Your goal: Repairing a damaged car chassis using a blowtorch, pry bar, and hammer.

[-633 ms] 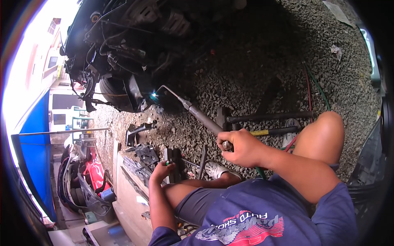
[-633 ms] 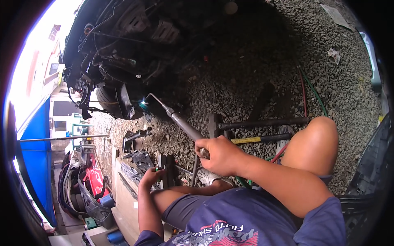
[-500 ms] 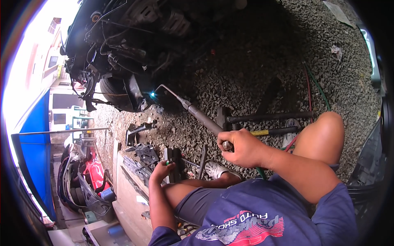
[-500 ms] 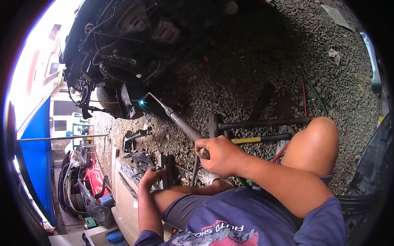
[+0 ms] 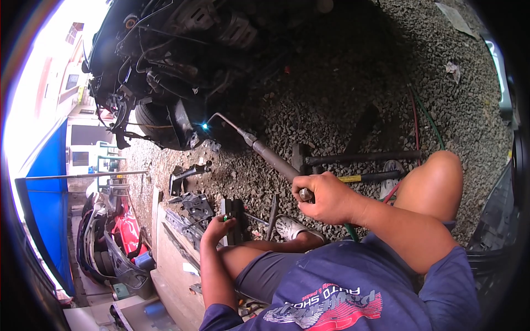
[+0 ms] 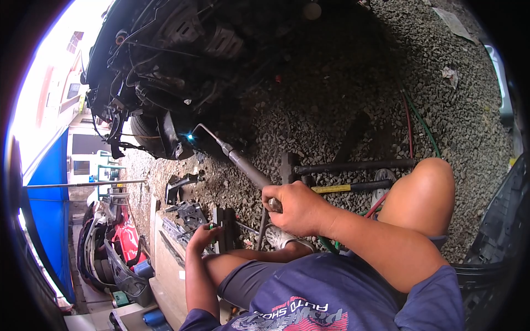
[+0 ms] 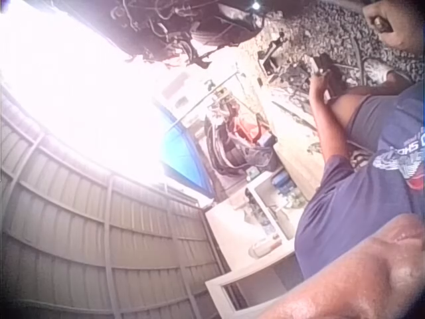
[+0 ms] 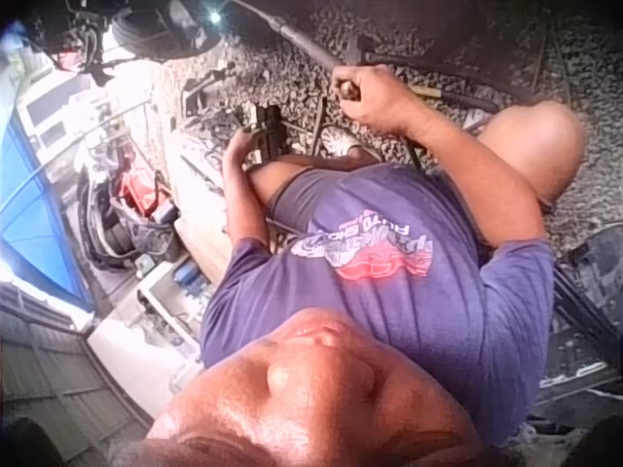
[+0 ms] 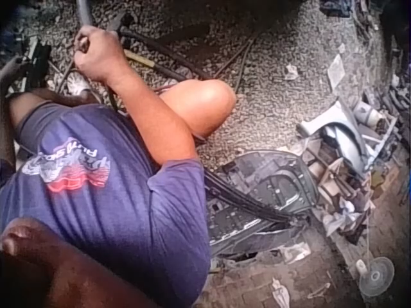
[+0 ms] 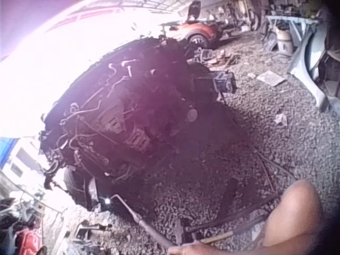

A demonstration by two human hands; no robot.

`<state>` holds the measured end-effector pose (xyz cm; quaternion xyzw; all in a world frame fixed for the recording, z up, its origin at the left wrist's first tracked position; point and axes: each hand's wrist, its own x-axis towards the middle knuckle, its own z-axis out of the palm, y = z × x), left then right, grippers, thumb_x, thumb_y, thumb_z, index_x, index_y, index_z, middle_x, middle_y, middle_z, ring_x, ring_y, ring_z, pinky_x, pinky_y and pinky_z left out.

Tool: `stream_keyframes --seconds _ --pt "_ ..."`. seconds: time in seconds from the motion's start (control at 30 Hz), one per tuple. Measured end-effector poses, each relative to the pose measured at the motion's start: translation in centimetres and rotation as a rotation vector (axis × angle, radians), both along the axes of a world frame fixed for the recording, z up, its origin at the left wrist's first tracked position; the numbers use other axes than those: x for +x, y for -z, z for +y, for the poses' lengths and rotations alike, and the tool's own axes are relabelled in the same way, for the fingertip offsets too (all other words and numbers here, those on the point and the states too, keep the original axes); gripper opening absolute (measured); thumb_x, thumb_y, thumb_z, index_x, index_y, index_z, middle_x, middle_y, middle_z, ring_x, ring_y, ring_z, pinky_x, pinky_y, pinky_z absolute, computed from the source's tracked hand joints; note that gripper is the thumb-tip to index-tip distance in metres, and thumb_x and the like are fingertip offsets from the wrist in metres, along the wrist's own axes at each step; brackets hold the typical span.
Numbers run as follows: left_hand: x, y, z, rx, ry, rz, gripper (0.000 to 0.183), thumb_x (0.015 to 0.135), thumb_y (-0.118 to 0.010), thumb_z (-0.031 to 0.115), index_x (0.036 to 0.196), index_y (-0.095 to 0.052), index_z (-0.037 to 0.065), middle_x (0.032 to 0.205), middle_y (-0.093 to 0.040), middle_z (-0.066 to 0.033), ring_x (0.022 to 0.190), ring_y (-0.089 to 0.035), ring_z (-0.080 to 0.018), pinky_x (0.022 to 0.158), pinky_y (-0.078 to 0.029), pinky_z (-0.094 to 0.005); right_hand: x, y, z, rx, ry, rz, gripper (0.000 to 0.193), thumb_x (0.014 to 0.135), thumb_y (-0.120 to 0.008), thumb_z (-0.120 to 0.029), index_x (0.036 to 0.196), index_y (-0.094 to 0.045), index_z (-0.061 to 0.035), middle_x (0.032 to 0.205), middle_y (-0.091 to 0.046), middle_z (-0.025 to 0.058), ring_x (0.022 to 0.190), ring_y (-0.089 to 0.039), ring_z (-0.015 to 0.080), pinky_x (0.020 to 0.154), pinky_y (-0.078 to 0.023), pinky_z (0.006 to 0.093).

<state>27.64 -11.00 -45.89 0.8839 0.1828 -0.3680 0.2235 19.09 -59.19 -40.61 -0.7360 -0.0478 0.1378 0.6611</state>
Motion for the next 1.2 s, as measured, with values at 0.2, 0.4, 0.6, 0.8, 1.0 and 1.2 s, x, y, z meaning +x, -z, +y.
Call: stream_keyframes --seconds 0.2,0.4,0.6,0.8,1.0,1.2 --pt "-0.1 -0.2 -0.1 0.012 0.014 0.000 0.025 0.105 -0.078 0.023 0.115 -0.080 0.000 0.097 -0.079 -0.0013 0.084 -0.070 -0.0105 0.079 -0.056 -0.0305 -0.2 0.0 0.1 -0.012 -0.003 -0.015 0.013 0.088 -0.073 -0.009 0.100 -0.069 -0.0043 0.088 -0.077 0.0180 0.087 -0.077 0.0396 0.080 -0.059 0.0469" --pt "0.0 -0.3 0.2 0.048 0.029 0.010 0.027 0.105 -0.077 0.026 0.113 -0.080 0.001 0.095 -0.079 -0.0019 0.082 -0.069 -0.0111 0.077 -0.055 -0.0319 -1.0 0.2 0.1 -0.033 -0.005 -0.120 0.017 0.086 -0.075 -0.012 0.099 -0.067 -0.0054 0.091 -0.072 0.0160 0.086 -0.073 0.0352 0.078 -0.057 0.0450" --pt "0.1 -0.2 0.2 0.063 0.035 0.004 0.030 0.104 -0.078 0.028 0.116 -0.080 0.000 0.095 -0.079 -0.0036 0.084 -0.070 -0.0126 0.080 -0.056 -0.0339 -1.5 0.1 0.0 -0.043 0.000 -0.158 0.017 0.087 -0.076 -0.012 0.100 -0.067 -0.0050 0.092 -0.071 0.0160 0.085 -0.072 0.0350 0.079 -0.057 0.0448" --pt "0.1 0.6 1.3 0.059 0.045 0.004 0.033 0.104 -0.080 0.030 0.119 -0.080 0.001 0.096 -0.080 -0.0048 0.084 -0.070 -0.0133 0.080 -0.057 -0.0345 -1.7 -0.2 0.0 -0.060 0.004 -0.164 0.016 0.088 -0.076 -0.011 0.101 -0.068 -0.0051 0.091 -0.071 0.0161 0.085 -0.073 0.0345 0.078 -0.057 0.0444" --pt "0.1 0.3 0.5 0.060 0.056 0.003 0.035 0.104 -0.080 0.032 0.121 -0.080 0.002 0.096 -0.080 -0.0048 0.083 -0.071 -0.0138 0.078 -0.057 -0.0343 -1.6 0.3 0.3 -0.095 0.034 -0.177 0.015 0.088 -0.075 -0.011 0.101 -0.069 -0.0055 0.091 -0.071 0.0164 0.084 -0.072 0.0355 0.078 -0.057 0.0450" --pt "0.1 0.2 0.8 0.070 0.038 0.008 0.035 0.103 -0.080 0.032 0.122 -0.080 0.002 0.098 -0.080 -0.0052 0.084 -0.071 -0.0139 0.079 -0.057 -0.0343 -1.3 0.4 0.1 -0.106 0.016 -0.196 0.014 0.088 -0.075 -0.011 0.100 -0.069 -0.0056 0.091 -0.071 0.0164 0.085 -0.072 0.0363 0.078 -0.057 0.0455"
